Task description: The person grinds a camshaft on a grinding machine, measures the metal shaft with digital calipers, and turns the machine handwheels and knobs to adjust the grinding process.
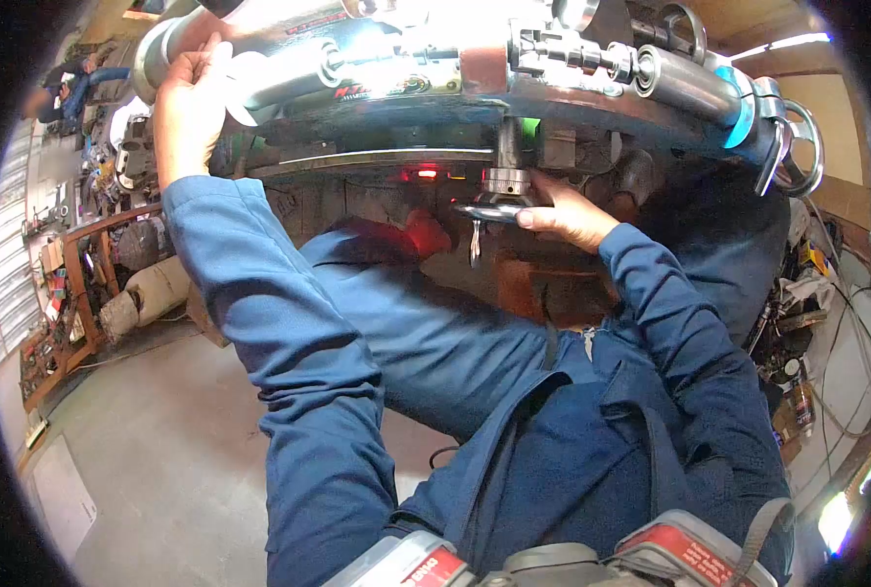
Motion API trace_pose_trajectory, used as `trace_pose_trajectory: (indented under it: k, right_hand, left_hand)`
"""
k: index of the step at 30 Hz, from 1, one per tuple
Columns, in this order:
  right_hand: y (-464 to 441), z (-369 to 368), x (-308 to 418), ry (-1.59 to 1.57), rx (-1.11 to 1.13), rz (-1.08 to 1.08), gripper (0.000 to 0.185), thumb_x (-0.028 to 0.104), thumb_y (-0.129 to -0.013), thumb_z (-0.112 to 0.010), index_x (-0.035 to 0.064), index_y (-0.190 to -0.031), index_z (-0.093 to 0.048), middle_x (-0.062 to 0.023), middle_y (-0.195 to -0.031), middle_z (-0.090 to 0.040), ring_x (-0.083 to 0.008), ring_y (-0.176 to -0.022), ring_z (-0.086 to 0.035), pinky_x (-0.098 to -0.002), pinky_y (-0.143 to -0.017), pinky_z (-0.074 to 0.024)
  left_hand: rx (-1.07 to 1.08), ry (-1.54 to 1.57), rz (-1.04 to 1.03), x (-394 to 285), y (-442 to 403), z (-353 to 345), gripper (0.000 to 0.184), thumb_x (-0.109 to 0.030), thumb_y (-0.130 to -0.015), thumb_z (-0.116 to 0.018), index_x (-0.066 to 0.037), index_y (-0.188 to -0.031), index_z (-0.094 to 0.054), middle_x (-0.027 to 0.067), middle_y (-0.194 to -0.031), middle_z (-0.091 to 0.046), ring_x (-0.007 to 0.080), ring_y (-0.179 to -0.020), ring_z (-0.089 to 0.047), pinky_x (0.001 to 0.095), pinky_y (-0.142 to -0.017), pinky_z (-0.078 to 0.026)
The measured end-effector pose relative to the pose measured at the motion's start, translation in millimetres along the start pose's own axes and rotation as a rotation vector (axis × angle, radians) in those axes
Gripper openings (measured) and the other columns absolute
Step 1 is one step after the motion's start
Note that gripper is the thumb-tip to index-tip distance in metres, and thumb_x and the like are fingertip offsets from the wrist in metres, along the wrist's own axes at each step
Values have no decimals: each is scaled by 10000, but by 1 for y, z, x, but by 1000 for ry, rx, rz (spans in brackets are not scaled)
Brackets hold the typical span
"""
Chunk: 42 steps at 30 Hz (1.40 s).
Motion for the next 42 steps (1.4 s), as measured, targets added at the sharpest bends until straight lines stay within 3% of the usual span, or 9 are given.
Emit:
trace_pose_trajectory:
  k: [12, 15, 24, 27, 30, 33, 36, 39, 42]
  right_hand:
    - [0, -10, 22, -139, 83, 52, 966, 552, -774, -764, -30, -1452, -396, -183, -1438, -490, -274, -1337, -430, -376, -1157, -273]
    - [2, -10, 29, -122, 69, 87, 932, 541, -779, -770, -19, -1436, -420, -168, -1419, -508, -262, -1315, -449, -376, -1148, -289]
    - [2, -10, 26, -125, 40, 83, 894, 517, -773, -784, -1, -1419, -447, -147, -1385, -540, -257, -1291, -472, -371, -1138, -305]
    - [0, -12, 23, -153, 55, 75, 888, 509, -774, -787, 1, -1417, -446, -144, -1385, -539, -253, -1291, -471, -369, -1138, -305]
    - [-1, -12, 20, -154, 72, 40, 888, 506, -774, -790, 2, -1418, -443, -142, -1387, -536, -252, -1292, -470, -366, -1139, -303]
    - [2, -12, 29, -173, 76, 50, 880, 503, -775, -792, 4, -1412, -447, -138, -1380, -541, -251, -1288, -473, -363, -1138, -305]
    - [4, -10, 33, -146, 68, 61, 871, 507, -778, -790, 8, -1407, -452, -134, -1371, -548, -247, -1283, -477, -362, -1135, -309]
    - [1, -11, 30, -143, 67, 77, 871, 517, -778, -787, 14, -1406, -453, -134, -1367, -550, -244, -1280, -479, -362, -1131, -313]
    - [0, -11, 30, -142, 74, 95, 868, 519, -777, -787, 19, -1404, -456, -136, -1363, -552, -245, -1272, -484, -364, -1124, -320]
  left_hand:
    - [-33, -37, -28, -9, 4, 0, 359, -382, -953, -679, -30, -887, -654, 24, -777, -697, 77, -674, -607, 250, -635, -483]
    - [-56, 17, -97, -8, 2, -1, 350, -369, -955, -678, -26, -888, -658, 25, -776, -695, 79, -672, -607, 256, -634, -486]
    - [-50, -39, -5, -9, 6, -1, 334, -338, -947, -691, -18, -858, -653, 6, -786, -683, 74, -730, -609, 257, -697, -495]
    - [-71, 21, -69, -6, 2, -1, 327, -323, -943, -694, -12, -852, -650, 52, -916, -732, 91, -829, -630, 257, -763, -501]
    - [-18, -79, 64, -4, 3, 1, 323, -311, -940, -696, -3, -856, -646, 118, -1124, -729, 118, -961, -641, 263, -839, -500]
    - [-35, 9, -41, -3, 0, 0, 321, -309, -944, -690, -1, -866, -643, 169, -1285, -664, 142, -1078, -637, 269, -880, -500]
    - [-42, 4, -1, -10, 6, -2, 311, -298, -948, -684, 1, -875, -637, 178, -1290, -658, 154, -1122, -638, 267, -886, -503]
    - [8, -118, 177, -23, 13, -1, 313, -297, -948, -684, 1, -870, -633, 193, -1326, -630, 149, -1125, -637, 260, -879, -507]
    - [-44, 23, -31, -14, 7, -2, 328, -313, -943, -692, -3, -855, -631, 161, -1192, -709, 135, -1008, -667, 265, -827, -519]
Point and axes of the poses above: each hand's wrist, its own y-axis away from the middle knuckle, its own z-axis out of the back of the hand, x = y × z, the point moved 7 cm from there along -y, towards the middle knuckle
